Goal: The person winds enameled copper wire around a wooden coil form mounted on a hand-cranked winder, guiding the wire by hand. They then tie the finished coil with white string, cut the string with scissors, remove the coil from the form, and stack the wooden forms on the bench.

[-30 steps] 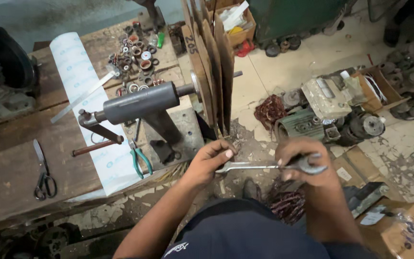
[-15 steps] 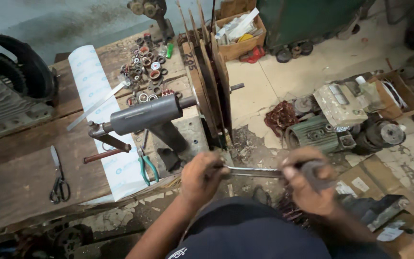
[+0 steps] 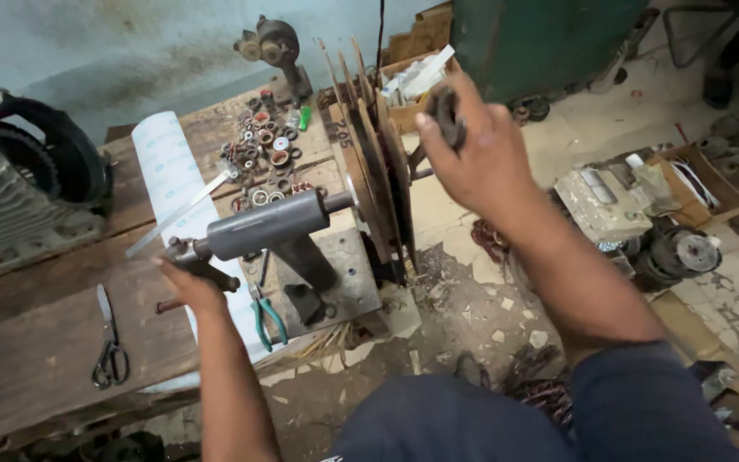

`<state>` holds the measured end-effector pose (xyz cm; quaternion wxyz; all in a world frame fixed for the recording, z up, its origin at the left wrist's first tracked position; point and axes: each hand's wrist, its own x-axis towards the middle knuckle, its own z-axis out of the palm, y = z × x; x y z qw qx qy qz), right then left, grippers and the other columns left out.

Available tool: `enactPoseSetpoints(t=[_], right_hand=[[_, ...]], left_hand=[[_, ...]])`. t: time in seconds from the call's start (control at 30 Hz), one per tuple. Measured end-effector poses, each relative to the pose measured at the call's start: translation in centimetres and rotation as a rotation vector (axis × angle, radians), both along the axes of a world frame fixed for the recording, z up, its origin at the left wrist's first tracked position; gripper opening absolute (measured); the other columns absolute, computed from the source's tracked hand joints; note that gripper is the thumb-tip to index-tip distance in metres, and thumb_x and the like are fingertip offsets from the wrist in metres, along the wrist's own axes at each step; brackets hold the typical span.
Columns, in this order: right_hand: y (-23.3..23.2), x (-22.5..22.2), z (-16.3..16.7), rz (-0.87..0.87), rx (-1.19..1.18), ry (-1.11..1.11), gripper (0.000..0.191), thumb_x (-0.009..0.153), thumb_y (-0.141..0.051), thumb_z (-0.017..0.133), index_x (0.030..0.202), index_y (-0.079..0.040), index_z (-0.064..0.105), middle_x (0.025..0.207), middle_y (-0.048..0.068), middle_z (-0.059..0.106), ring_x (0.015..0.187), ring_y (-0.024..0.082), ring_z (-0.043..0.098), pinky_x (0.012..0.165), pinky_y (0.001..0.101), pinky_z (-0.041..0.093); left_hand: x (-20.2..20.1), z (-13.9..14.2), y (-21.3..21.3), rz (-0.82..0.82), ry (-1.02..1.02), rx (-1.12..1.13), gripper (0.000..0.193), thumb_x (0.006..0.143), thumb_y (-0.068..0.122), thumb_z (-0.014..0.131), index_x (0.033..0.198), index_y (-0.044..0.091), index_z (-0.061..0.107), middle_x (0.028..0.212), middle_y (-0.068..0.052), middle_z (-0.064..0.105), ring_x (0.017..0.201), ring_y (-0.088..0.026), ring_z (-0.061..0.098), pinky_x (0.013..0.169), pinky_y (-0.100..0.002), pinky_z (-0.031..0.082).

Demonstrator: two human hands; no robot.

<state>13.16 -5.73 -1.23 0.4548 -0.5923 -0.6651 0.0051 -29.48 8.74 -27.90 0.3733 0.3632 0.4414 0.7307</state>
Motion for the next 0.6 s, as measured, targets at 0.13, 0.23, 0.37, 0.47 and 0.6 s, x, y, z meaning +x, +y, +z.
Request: enactPoseSetpoints(t=[0.13, 0.23, 0.37, 0.47, 0.6], right_hand=[[0.6, 0.7, 0.8, 0.084, 0.016, 0.047, 0.026, 0.106, -0.029, 0.063, 0.111, -0.005, 0.054, 0.083, 0.017, 0.070, 0.081, 0.037, 0.073, 0.072, 0.0470, 0.055], [2.2, 0.4, -0.1, 0.035, -0.024, -0.067, 0.031, 0.103, -0.032, 0.065, 0.114, -0.004, 0.056, 0.083, 0.020, 0.070, 0.081, 0.046, 0.067, 0.071, 0.0527, 0.051], [4.4, 0.1, -1.0, 0.025, 0.072, -0.148, 0.039, 0.104, -0.034, 0.066, 0.122, -0.001, 0.057, 0.088, 0.023, 0.069, 0.084, 0.048, 0.064, 0.074, 0.0544, 0.051], [4.7, 0.1, -0.7, 0.002, -0.048, -0.148, 0.039, 0.101, -0.038, 0.066, 0.115, -0.002, 0.063, 0.086, 0.023, 0.069, 0.084, 0.048, 0.065, 0.074, 0.0534, 0.052], [3.1, 0.4, 0.9, 0.096, -0.251, 0.084, 0.036, 0.099, -0.041, 0.057, 0.105, -0.007, 0.066, 0.079, 0.017, 0.072, 0.077, 0.036, 0.076, 0.075, 0.0460, 0.058]], left_hand=[[0.4, -1.6, 1.1, -0.111, -0.162, -0.004, 0.076, 0.099, 0.078, 0.030, 0.126, 0.013, 0.059, 0.097, -0.004, 0.062, 0.083, -0.017, 0.056, 0.072, -0.031, 0.043], [0.4, -1.5, 1.2, -0.129, -0.165, 0.014, 0.073, 0.104, 0.078, 0.030, 0.124, 0.014, 0.059, 0.085, -0.003, 0.057, 0.070, -0.015, 0.051, 0.061, -0.030, 0.040], [1.2, 0.1, 1.0, -0.161, -0.172, -0.069, 0.065, 0.100, 0.074, 0.026, 0.102, 0.016, 0.055, 0.074, -0.004, 0.058, 0.044, -0.019, 0.046, 0.036, -0.034, 0.034], [1.6, 1.0, 0.8, -0.172, -0.149, -0.015, 0.064, 0.107, 0.069, 0.026, 0.102, 0.013, 0.056, 0.076, -0.007, 0.057, 0.049, -0.020, 0.048, 0.039, -0.035, 0.037], [1.4, 1.0, 0.8, -0.176, -0.111, -0.021, 0.066, 0.104, 0.071, 0.025, 0.106, 0.013, 0.058, 0.080, -0.007, 0.061, 0.051, -0.021, 0.051, 0.040, -0.034, 0.040]])
